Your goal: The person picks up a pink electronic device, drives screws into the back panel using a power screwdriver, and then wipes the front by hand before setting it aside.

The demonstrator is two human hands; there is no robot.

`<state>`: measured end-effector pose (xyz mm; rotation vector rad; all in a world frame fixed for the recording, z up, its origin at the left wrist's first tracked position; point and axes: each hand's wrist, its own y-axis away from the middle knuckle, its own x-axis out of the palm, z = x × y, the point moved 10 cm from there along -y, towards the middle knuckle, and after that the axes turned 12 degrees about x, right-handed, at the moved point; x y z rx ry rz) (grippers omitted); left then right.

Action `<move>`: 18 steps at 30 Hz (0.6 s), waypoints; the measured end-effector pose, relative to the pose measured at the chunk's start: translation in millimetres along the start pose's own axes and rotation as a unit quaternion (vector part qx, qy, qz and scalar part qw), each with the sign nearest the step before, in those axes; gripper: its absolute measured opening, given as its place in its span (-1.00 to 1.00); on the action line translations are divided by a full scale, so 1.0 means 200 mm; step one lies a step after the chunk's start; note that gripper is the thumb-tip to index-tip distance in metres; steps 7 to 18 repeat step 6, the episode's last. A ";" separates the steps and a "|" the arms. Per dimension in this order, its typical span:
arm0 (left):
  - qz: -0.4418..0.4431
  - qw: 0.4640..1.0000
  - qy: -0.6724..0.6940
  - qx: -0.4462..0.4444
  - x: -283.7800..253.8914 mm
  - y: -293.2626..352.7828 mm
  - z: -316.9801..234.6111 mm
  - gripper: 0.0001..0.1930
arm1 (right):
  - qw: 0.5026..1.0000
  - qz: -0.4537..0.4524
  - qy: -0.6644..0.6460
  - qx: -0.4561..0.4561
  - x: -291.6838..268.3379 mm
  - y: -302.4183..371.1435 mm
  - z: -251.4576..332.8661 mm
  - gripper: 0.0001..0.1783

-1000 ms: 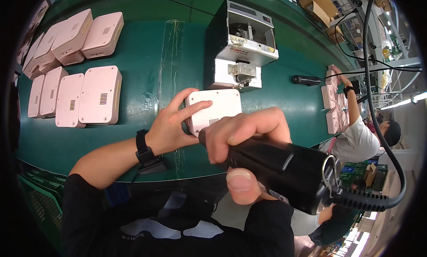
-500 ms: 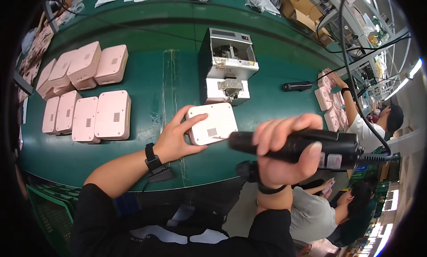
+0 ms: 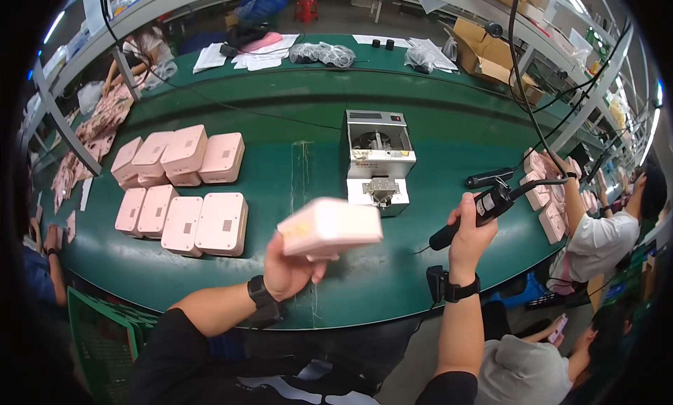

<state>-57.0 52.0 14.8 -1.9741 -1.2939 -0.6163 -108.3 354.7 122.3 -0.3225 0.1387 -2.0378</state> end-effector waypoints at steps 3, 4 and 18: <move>-0.087 0.994 0.062 -0.016 -0.16 -0.05 0.02 -0.06 | 1.000 0.004 -0.002 -0.001 0.01 -0.01 -0.02 -0.81; -0.140 0.987 0.067 -0.039 -0.21 -0.06 0.04 -0.02 | 1.000 0.007 0.003 -0.004 0.01 -0.01 -0.02 -0.82; -0.208 0.973 0.065 -0.079 -0.28 -0.06 0.08 0.08 | 1.000 0.015 0.014 -0.008 0.01 -0.01 -0.02 -0.82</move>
